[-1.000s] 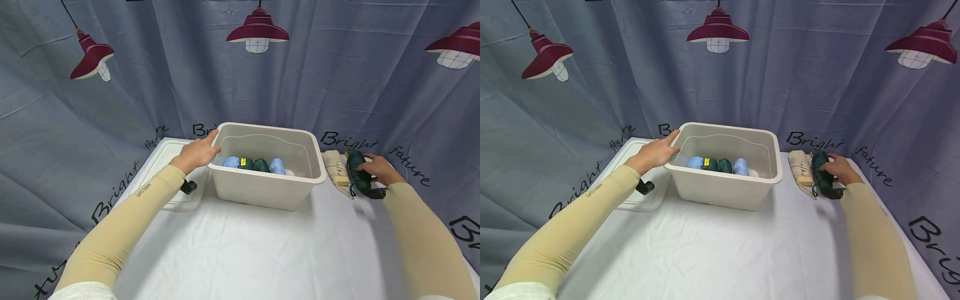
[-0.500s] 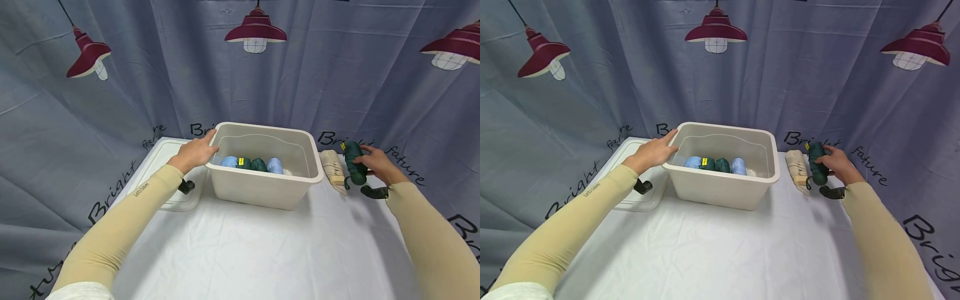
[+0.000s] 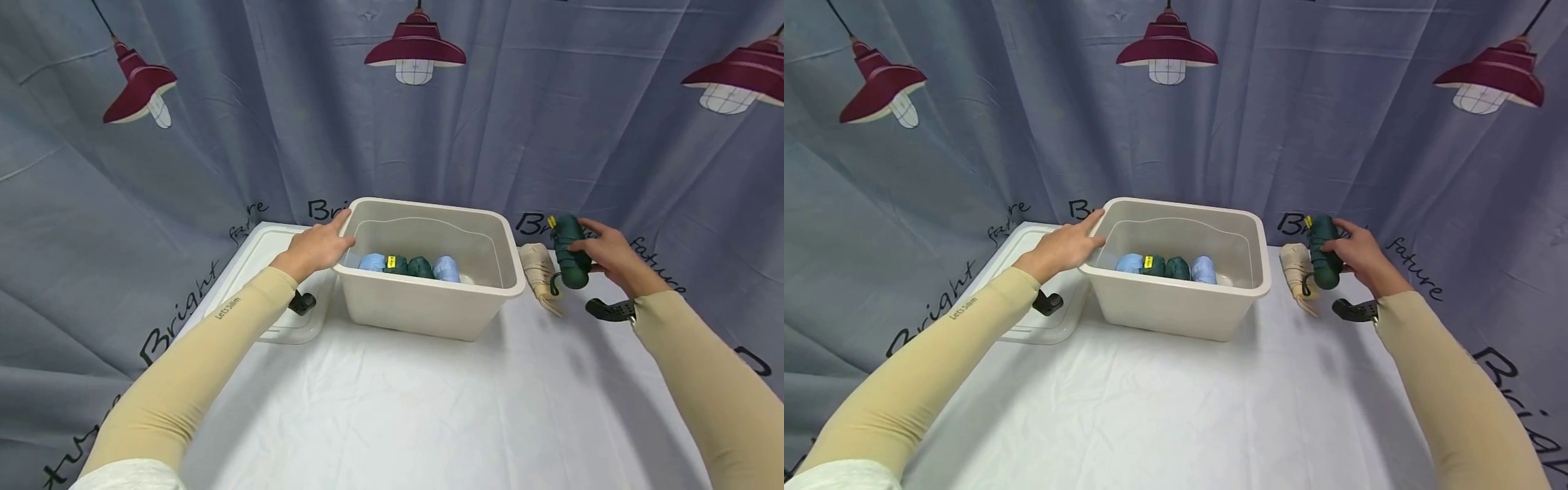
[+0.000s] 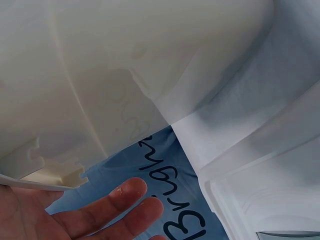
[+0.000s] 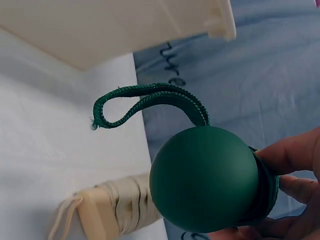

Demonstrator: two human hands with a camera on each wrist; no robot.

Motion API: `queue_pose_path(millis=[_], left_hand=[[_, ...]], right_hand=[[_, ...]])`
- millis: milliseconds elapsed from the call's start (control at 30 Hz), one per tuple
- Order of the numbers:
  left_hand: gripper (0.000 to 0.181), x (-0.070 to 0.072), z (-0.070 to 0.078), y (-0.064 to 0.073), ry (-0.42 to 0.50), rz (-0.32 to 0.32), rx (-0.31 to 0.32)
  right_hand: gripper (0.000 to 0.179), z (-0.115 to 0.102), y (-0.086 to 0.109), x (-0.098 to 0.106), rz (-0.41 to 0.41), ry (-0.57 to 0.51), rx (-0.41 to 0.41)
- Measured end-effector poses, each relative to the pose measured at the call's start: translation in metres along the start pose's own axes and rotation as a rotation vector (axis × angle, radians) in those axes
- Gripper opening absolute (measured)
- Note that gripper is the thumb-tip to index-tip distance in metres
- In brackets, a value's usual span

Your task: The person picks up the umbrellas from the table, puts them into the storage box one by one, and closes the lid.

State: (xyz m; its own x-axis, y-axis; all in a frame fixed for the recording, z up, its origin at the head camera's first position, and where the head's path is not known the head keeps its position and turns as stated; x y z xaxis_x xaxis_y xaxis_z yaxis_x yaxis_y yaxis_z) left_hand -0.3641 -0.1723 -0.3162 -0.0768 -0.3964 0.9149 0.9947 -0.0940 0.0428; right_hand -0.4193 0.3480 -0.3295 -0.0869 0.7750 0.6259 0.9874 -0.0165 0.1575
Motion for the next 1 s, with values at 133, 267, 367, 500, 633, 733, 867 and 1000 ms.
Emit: queue_pose_path(millis=[133,267,367,500,633,733,867,1000], left_hand=[[0.071,0.001,-0.001,0.001,0.004,0.002,0.001],[0.072,0.0,0.0,0.0,0.002,0.001,0.0],[0.072,0.0,0.0,0.0,0.002,0.0,-0.002],[0.072,0.0,0.0,0.0,0.002,-0.005,0.001],[0.072,-0.001,-0.001,-0.001,0.002,-0.012,0.007],[0.072,-0.001,-0.001,-0.001,0.005,-0.013,0.008],[0.072,-0.001,0.0,0.0,0.005,-0.015,0.008],[0.073,-0.001,0.0,-0.001,0.003,-0.017,0.011]], right_hand=[[0.082,-0.014,0.005,-0.002,-0.018,0.006,0.017],[0.083,-0.027,0.011,-0.004,-0.037,0.026,0.038],[0.083,-0.036,0.016,-0.005,-0.046,0.05,0.045],[0.084,-0.047,0.023,-0.007,-0.078,0.062,0.055],[0.084,-0.06,0.029,-0.011,-0.114,0.063,0.071],[0.083,-0.07,0.034,-0.014,-0.127,0.072,0.084],[0.082,-0.082,0.039,-0.017,-0.141,0.085,0.096],[0.082,-0.093,0.045,-0.022,-0.16,0.094,0.102]])
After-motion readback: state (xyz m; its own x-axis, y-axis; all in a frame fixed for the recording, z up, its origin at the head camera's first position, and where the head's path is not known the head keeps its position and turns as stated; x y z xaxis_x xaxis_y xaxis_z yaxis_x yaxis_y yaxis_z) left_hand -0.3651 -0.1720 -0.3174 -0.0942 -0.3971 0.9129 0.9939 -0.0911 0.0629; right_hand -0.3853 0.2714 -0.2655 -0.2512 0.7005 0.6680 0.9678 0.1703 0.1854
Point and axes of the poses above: each hand's wrist, its own y-axis away from the middle knuckle, its own x-axis out of the back of the hand, z = x × y, the point moved 7 cm from there along -y, towards the middle knuckle, and after that the axes turned 3 degrees about y, right-handed, at the moved point
